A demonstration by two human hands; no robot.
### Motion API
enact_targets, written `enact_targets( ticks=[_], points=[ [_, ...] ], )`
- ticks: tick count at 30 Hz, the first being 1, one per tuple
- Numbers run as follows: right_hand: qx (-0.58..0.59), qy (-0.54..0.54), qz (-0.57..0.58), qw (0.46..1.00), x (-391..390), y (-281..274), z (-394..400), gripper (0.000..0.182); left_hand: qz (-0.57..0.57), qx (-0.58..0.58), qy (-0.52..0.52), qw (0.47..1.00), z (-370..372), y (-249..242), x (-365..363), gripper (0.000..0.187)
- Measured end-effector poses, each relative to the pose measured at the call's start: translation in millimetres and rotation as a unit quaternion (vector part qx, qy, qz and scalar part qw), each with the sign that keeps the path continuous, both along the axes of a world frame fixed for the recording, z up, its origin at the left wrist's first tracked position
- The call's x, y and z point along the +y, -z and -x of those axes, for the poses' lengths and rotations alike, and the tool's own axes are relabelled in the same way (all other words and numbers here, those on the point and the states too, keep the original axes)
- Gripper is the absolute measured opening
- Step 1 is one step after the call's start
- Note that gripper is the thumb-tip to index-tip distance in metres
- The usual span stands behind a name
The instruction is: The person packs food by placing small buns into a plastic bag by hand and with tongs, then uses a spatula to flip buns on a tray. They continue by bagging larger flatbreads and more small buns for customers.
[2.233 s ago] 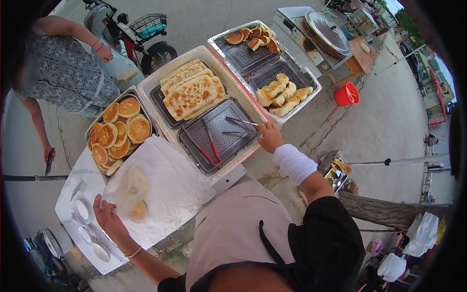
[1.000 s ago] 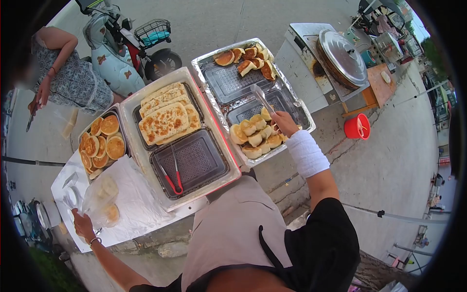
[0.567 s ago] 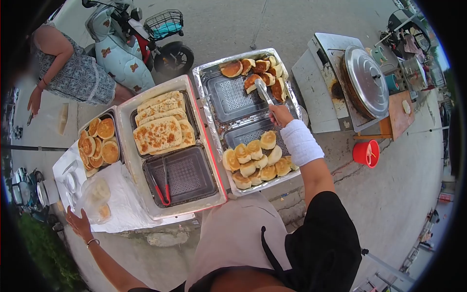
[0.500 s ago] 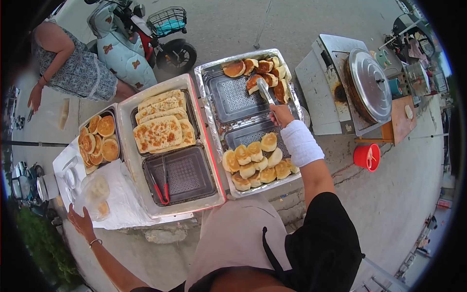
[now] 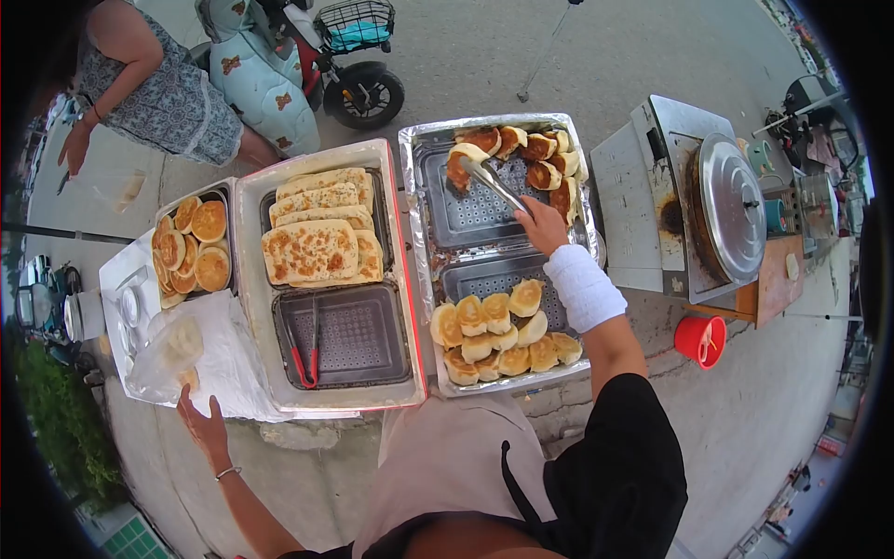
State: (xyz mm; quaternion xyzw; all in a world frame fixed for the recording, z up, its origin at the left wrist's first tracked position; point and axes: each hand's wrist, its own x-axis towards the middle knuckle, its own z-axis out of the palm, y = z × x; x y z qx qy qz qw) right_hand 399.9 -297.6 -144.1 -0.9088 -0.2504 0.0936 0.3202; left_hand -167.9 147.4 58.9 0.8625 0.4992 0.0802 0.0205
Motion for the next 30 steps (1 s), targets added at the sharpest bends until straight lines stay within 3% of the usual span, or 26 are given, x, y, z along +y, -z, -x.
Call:
enact_targets(
  ticks=[7,8,17,21,24,30],
  points=[
    [-0.113,-0.107,0.067,0.986,74,-8,-55,0.036,0.042,0.002,-0.007,0.999,-1,0,-39,0.060],
    [-0.077,-0.112,0.123,0.983,78,-10,-60,0.036,0.049,-0.002,-0.012,0.999,-1,1,-43,0.060],
    [-0.075,-0.054,0.121,0.988,55,-31,-36,0.041,0.070,-0.008,0.006,0.997,-4,11,-51,0.061],
    [0.018,0.063,0.051,0.997,4,-18,-4,0.037,0.073,-0.021,0.016,0.997,-6,20,-46,0.061],
    [0.161,0.102,-0.026,0.981,-16,10,1,0.034,0.082,-0.022,0.024,0.996,-10,29,-46,0.060],
    [0.300,0.196,-0.148,0.922,27,31,-3,0.032,0.097,-0.031,0.037,0.994,-28,29,-56,0.060]
  ],
)
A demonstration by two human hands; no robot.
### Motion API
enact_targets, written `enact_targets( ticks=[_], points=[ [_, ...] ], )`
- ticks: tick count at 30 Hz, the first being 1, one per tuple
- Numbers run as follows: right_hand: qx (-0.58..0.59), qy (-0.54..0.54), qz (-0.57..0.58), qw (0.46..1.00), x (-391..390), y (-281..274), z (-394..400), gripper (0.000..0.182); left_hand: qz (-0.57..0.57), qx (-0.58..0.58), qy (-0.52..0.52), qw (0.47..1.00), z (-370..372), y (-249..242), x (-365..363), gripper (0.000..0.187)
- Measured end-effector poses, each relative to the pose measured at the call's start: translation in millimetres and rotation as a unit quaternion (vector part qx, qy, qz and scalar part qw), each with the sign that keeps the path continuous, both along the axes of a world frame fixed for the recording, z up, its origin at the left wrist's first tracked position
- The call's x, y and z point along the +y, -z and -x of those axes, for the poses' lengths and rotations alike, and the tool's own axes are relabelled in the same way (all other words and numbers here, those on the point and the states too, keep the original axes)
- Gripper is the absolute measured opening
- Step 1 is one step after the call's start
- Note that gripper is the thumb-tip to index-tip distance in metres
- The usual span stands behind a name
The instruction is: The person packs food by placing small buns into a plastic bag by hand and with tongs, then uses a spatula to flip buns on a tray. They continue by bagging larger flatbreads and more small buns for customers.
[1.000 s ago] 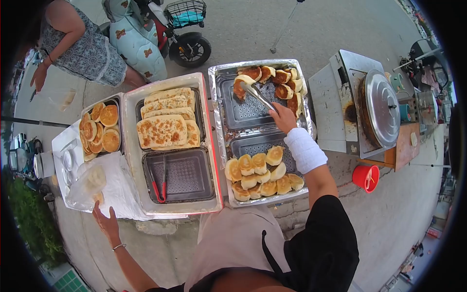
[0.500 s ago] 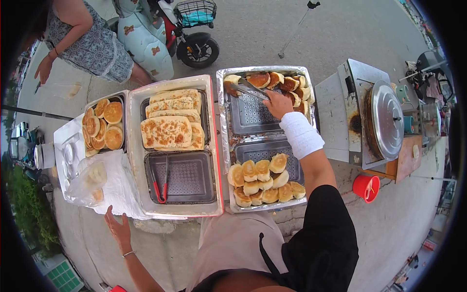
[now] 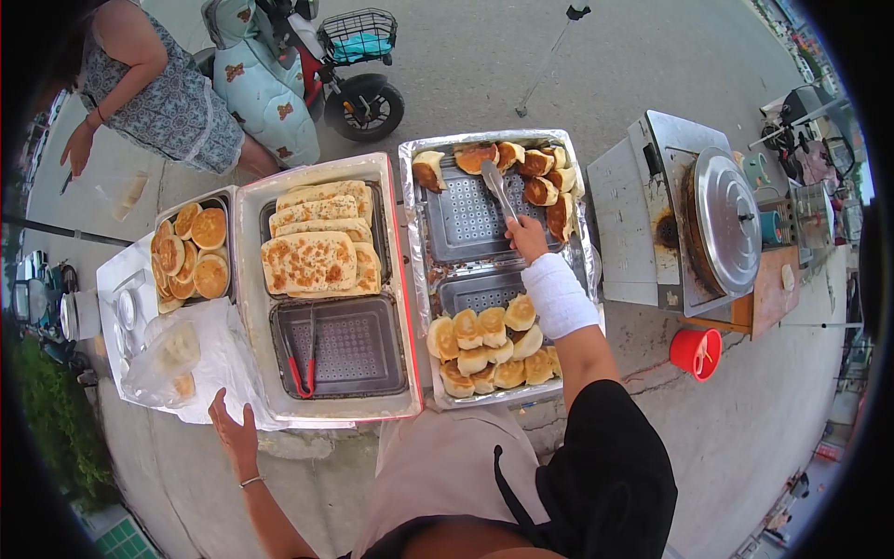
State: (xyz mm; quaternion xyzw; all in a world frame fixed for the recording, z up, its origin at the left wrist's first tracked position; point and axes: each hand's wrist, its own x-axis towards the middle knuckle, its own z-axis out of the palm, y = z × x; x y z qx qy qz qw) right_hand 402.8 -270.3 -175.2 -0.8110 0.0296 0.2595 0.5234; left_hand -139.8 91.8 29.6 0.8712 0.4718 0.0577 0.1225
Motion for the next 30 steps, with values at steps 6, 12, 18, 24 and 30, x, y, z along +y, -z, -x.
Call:
enact_targets(
  ticks=[6,12,18,24,30],
  points=[
    [0.088,0.072,-0.103,0.988,39,-4,25,0.031,-0.005,0.017,0.007,1.000,9,3,0,0.060],
    [0.087,0.130,-0.128,0.979,63,9,19,0.026,0.024,0.005,-0.004,1.000,8,6,-10,0.059],
    [-0.027,0.075,-0.083,0.993,36,25,22,0.020,0.041,0.011,-0.001,0.999,7,9,-14,0.057],
    [-0.156,-0.105,0.000,0.982,-31,6,11,0.033,0.066,0.010,-0.016,0.998,8,15,-16,0.055],
    [-0.295,-0.297,0.192,0.887,-7,-42,-23,0.038,0.078,0.012,-0.008,0.997,5,21,-22,0.054]
  ],
)
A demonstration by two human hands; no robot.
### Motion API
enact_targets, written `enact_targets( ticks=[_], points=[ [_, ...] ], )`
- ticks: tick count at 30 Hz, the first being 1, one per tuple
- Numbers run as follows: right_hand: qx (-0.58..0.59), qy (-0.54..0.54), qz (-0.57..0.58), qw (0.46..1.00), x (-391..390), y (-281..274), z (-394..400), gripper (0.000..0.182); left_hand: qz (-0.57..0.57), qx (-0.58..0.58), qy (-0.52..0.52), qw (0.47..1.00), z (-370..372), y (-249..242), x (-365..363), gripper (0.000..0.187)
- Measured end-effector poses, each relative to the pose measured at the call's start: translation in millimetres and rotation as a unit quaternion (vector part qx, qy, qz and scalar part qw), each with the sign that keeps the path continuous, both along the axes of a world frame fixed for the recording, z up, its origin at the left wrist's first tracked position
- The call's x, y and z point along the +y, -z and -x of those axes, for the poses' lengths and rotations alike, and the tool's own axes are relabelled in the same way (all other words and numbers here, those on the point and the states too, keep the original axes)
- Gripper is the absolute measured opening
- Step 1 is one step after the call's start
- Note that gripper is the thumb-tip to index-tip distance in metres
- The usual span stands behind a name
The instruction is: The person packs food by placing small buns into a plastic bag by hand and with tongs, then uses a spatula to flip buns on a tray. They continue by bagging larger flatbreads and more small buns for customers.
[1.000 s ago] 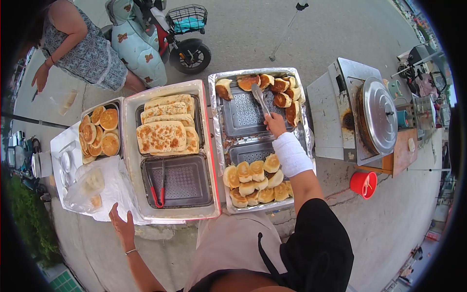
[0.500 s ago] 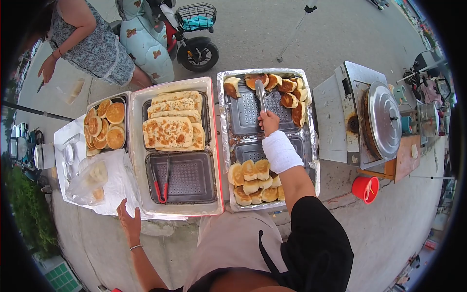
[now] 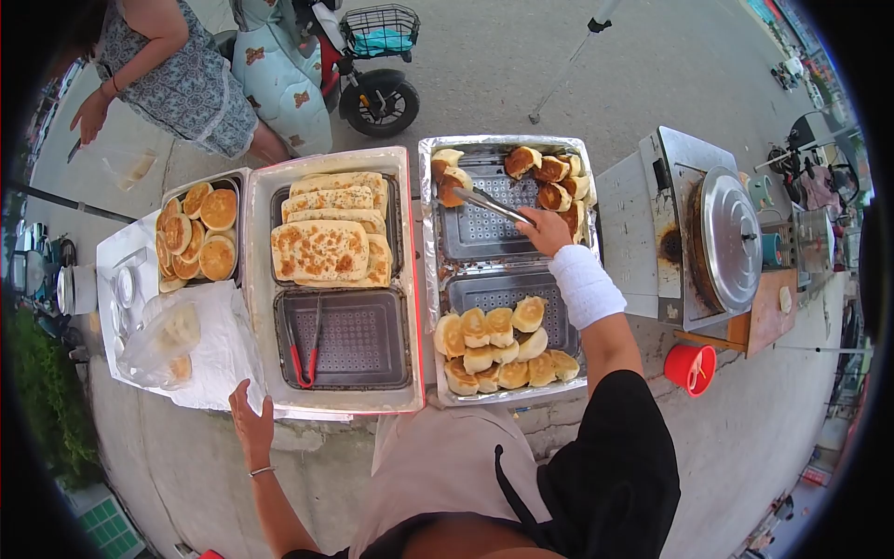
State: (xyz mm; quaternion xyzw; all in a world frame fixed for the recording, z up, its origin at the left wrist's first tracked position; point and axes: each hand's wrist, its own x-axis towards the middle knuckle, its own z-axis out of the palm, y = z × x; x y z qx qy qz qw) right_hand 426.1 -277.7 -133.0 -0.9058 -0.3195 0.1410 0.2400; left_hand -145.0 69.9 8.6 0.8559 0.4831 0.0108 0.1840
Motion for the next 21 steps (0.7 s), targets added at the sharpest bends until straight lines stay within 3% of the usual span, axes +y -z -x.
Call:
enact_targets(
  ticks=[6,10,21],
  points=[
    [0.012,-0.016,0.072,0.997,40,-34,-13,0.037,0.007,-0.005,0.003,1.000,-4,-6,-3,0.053],
    [-0.024,-0.061,0.089,0.994,34,-39,-7,0.036,0.015,0.002,0.001,1.000,-13,-7,-5,0.053],
    [-0.020,-0.039,0.124,0.991,36,-37,-5,0.036,0.013,0.001,0.037,0.999,-38,-9,-2,0.050]
  ],
)
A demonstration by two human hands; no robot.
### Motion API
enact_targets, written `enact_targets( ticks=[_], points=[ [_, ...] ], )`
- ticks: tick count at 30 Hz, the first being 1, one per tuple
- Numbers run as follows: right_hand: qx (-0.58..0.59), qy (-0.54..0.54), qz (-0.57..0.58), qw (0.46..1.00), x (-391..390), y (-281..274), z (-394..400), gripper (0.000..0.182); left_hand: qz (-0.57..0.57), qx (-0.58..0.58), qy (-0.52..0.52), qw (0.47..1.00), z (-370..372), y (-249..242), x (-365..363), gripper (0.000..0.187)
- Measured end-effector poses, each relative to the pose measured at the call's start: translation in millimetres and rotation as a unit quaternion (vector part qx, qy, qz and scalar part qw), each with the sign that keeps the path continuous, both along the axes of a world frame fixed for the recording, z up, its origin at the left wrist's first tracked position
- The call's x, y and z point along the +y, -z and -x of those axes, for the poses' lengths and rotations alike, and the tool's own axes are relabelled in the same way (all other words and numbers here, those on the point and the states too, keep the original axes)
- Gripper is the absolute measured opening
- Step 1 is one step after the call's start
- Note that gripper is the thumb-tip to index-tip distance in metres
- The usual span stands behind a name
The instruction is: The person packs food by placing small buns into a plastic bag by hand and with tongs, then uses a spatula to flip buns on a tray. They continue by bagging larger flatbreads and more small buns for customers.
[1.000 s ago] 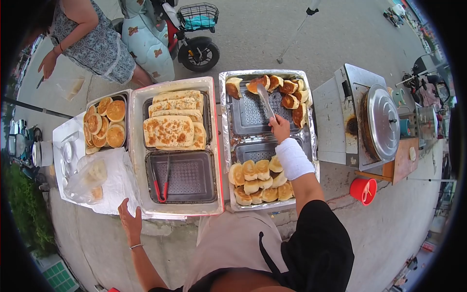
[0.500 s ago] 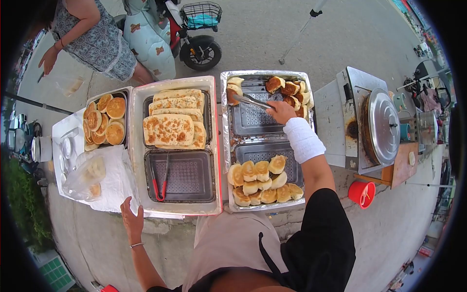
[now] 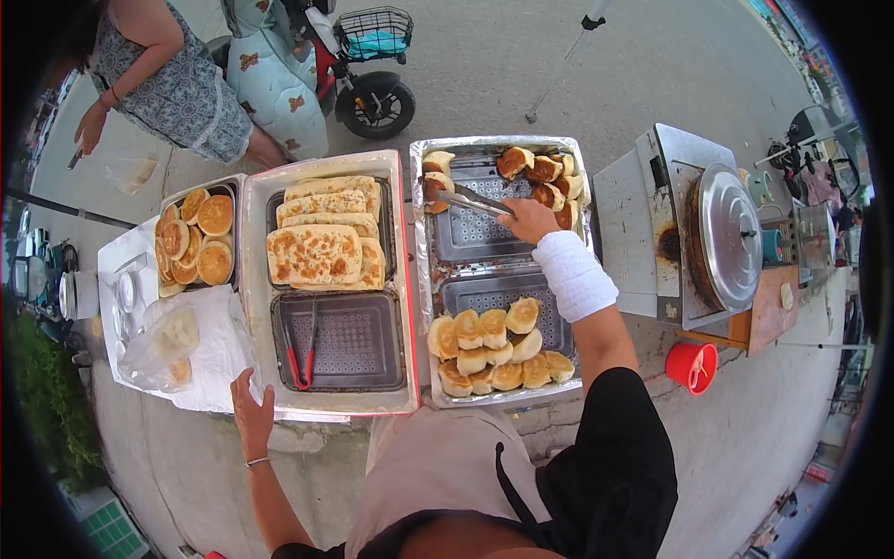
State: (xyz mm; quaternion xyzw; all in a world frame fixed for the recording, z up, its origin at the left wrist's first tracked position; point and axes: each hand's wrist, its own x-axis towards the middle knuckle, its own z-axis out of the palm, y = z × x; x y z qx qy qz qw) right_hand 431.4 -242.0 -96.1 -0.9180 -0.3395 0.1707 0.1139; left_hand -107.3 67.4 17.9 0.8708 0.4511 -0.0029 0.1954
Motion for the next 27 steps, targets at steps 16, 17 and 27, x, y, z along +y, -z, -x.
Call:
enact_targets(
  ticks=[16,17,27],
  points=[
    [-0.140,-0.037,-0.021,0.989,11,-15,5,0.031,-0.008,-0.017,0.033,0.999,-3,15,3,0.051],
    [-0.126,-0.036,-0.019,0.991,11,-15,5,0.032,-0.011,-0.024,0.036,0.999,-4,16,2,0.051],
    [-0.089,-0.015,-0.008,0.996,7,-26,10,0.041,-0.017,-0.019,0.033,0.999,-8,15,2,0.051]
  ],
)
